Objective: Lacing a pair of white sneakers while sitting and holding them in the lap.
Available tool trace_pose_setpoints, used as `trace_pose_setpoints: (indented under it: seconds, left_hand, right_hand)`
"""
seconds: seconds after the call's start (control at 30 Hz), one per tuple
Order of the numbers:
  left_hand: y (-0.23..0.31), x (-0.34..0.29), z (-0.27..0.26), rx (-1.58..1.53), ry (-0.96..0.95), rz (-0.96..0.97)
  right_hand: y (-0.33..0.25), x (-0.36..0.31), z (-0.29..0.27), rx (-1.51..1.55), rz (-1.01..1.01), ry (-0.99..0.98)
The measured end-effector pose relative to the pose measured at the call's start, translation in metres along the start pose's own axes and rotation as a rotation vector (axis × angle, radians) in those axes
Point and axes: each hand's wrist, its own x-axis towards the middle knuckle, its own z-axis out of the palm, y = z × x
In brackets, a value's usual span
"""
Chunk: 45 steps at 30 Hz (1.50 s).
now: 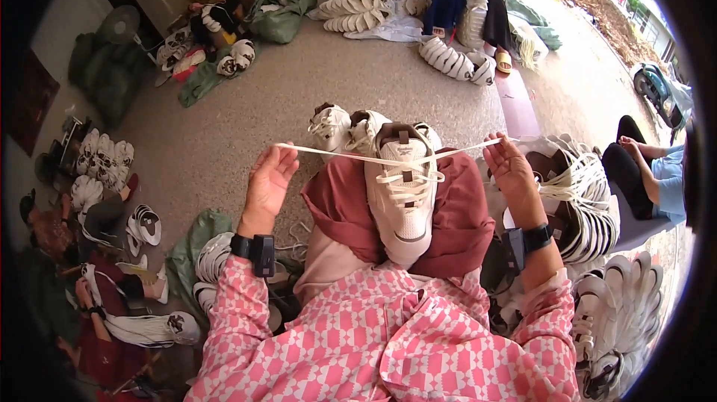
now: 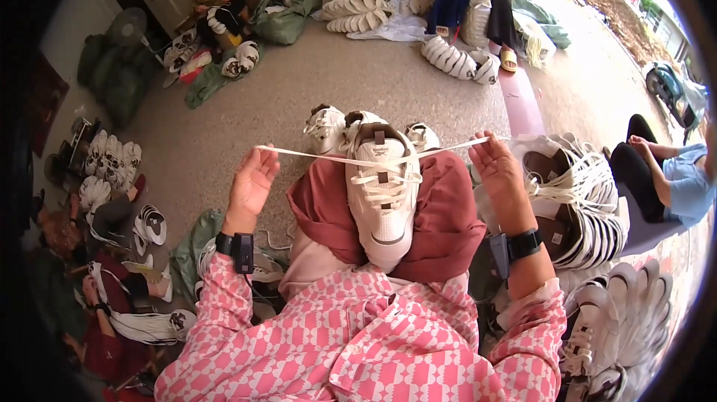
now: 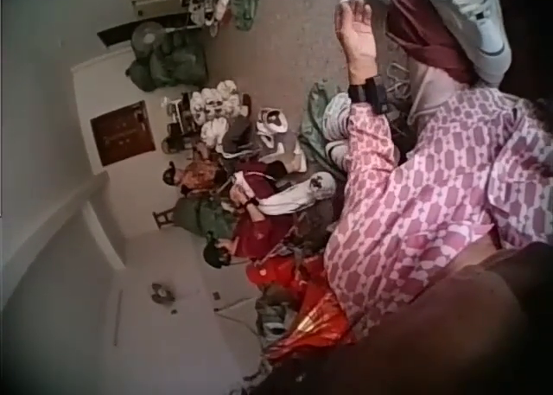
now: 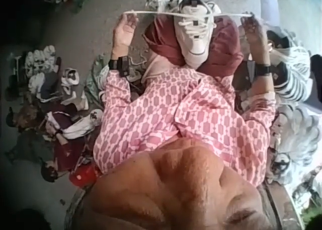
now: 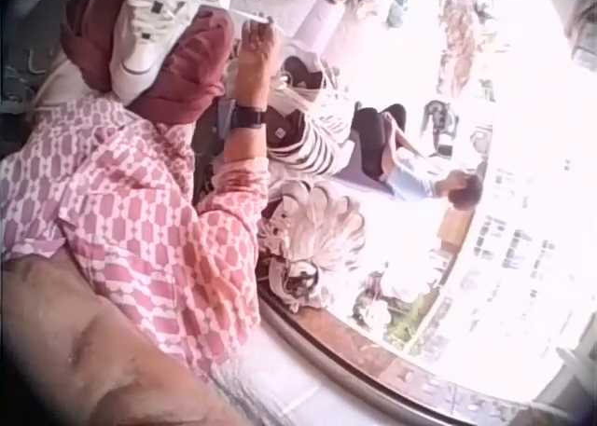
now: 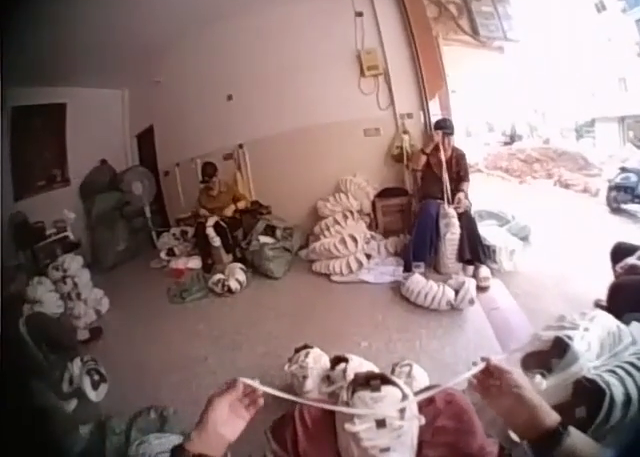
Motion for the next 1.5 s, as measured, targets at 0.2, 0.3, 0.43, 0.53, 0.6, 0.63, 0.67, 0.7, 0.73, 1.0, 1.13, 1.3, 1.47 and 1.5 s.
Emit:
trace_pose_setpoints:
  seconds: [0.2, 0.3, 0.43, 0.53, 0.6, 0.63, 0.67, 0.7, 0.73, 1.0, 1.13, 1.3, 1.47, 1.5]
  left_hand:
    - [-0.01, 0.021, 0.016, -0.627, -0.159, -0.081]
    - [-0.008, 0.021, 0.02, -0.544, -0.112, 0.021]
    - [0.006, 0.017, 0.007, -0.454, -0.306, -0.086]
    - [0.002, 0.002, 0.037, 0.292, -0.033, -0.038]
    - [-0.004, -0.002, 0.055, 0.457, -0.051, -0.023]
    - [-0.011, -0.004, 0.065, 0.616, -0.073, -0.011]
    - [-0.017, -0.006, 0.075, 0.689, -0.109, 0.017]
    - [-0.024, -0.006, 0.08, 0.682, -0.109, 0.016]
    - [-0.03, -0.006, 0.083, 0.716, -0.173, -0.034]
    - [-0.059, -0.013, 0.078, 0.836, -0.416, -0.205]
    - [-0.051, -0.015, 0.069, 0.741, -0.251, -0.112]
    - [-0.058, -0.014, 0.08, 0.778, -0.297, 0.142]
    - [-0.063, -0.013, 0.08, 0.852, -0.34, 0.128]
    - [-0.062, -0.014, 0.082, 0.847, -0.331, 0.131]
  right_hand:
    - [0.012, 0.024, -0.011, 0.183, 0.039, -0.038]
    - [0.018, 0.037, -0.011, 0.202, 0.079, -0.071]
    - [0.015, 0.002, 0.031, -0.262, 0.039, -0.208]
    - [0.022, -0.034, 0.069, -0.721, -0.008, -0.309]
    - [0.028, -0.041, 0.077, -0.801, -0.029, -0.39]
    - [0.028, -0.043, 0.077, -0.865, -0.034, -0.486]
    - [0.027, -0.045, 0.077, -0.928, -0.037, -0.583]
    - [0.025, -0.045, 0.077, -0.936, -0.036, -0.582]
    - [0.023, -0.045, 0.078, -0.955, -0.004, -0.618]
    - [0.019, -0.035, 0.072, -0.901, 0.165, -0.721]
    - [0.021, -0.035, 0.077, -0.813, 0.221, -0.664]
    - [0.024, -0.039, 0.086, -0.886, 0.176, -0.546]
    - [0.032, -0.036, 0.085, -1.227, -0.141, -0.598]
    - [0.03, -0.036, 0.086, -1.234, -0.14, -0.606]
